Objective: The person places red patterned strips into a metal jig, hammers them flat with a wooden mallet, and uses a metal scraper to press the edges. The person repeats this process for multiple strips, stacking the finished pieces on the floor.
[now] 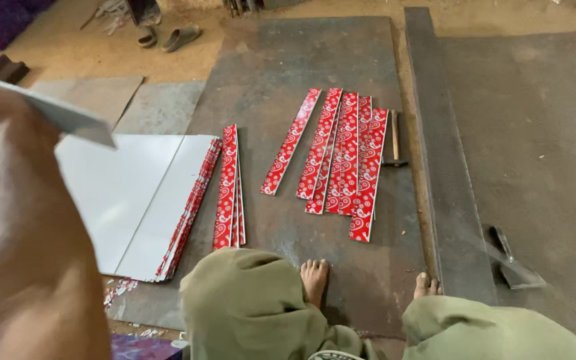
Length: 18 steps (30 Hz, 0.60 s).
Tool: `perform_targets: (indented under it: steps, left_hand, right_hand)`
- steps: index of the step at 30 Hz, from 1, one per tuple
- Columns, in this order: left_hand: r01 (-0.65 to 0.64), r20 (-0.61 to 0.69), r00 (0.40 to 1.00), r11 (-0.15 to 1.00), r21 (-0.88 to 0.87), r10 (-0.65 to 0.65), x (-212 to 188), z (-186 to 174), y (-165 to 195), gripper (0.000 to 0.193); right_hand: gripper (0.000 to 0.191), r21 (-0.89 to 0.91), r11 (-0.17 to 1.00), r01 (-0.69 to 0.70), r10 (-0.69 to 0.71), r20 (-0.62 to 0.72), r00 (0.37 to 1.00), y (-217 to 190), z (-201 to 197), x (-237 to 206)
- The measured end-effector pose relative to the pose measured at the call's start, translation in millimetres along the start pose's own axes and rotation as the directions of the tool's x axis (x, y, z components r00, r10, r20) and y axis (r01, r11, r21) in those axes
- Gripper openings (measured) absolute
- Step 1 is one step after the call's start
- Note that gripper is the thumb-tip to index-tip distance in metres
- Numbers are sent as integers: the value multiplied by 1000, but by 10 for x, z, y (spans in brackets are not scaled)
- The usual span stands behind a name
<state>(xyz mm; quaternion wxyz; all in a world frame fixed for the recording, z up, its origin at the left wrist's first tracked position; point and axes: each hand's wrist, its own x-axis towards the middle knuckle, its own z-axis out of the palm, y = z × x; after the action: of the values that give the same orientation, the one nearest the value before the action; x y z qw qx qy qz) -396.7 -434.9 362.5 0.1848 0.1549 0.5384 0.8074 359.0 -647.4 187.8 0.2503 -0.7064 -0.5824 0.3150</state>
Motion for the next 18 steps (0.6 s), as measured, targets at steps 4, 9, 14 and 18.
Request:
perform_targets:
  steps: [4, 9, 14, 18]
  left_hand:
    - [73, 110, 989, 967, 243, -102, -98, -634, -638, 64]
    - [-134, 169, 985, 698, 703, 18, -872, -791, -2461, 48]
    - [-130, 196, 957, 287, 949, -215, -1381, -861, -3547, 49]
    - [-395, 391, 918, -65, 916, -62, -1424, -402, -4016, 45]
  right_hand:
    - [28, 118, 964, -240, 245, -28, 969, 570, 558, 191]
    - [29, 219, 892, -396, 425, -102, 900, 1277, 1289, 762]
    - [30, 277, 810, -516, 571, -179, 801, 1760, 2021, 1358]
    - [31, 310, 756, -577, 650, -248, 718, 1939, 2230, 1687]
